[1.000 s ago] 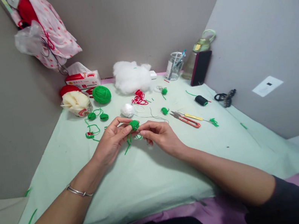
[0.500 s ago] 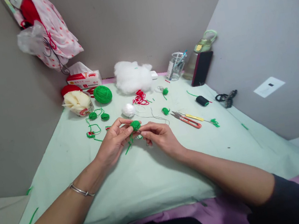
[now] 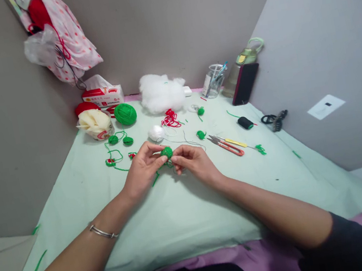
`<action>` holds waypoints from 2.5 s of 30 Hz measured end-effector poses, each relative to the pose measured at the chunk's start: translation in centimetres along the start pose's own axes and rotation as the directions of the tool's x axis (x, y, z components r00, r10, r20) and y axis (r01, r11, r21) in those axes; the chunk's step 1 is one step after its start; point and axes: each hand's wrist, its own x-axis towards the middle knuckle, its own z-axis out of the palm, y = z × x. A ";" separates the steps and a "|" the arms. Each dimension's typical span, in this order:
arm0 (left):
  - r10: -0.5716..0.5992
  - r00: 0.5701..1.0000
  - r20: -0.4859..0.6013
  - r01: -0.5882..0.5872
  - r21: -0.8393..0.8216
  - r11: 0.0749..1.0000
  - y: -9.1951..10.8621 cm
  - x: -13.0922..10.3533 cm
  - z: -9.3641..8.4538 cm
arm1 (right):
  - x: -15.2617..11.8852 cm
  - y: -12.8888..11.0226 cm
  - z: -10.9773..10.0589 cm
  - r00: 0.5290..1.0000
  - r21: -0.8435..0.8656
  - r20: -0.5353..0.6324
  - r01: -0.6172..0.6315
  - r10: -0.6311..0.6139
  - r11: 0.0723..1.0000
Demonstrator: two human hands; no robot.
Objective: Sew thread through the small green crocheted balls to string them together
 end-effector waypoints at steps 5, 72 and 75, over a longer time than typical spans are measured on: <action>0.082 0.996 -0.021 -0.079 0.111 0.991 -0.1 0.0 0.0 | -0.3 -0.5 0.0 0.996 -0.047 0.009 0.087 -0.087 0.995; -0.038 0.996 0.084 0.023 0.167 0.986 1.6 0.2 -0.6 | 0.1 -3.5 -2.5 0.996 -0.164 0.079 -0.038 0.051 0.986; -0.002 0.997 0.082 -0.012 0.169 0.985 1.2 0.2 -0.4 | -0.2 -3.0 -1.6 0.997 -0.243 0.067 -0.009 0.026 0.970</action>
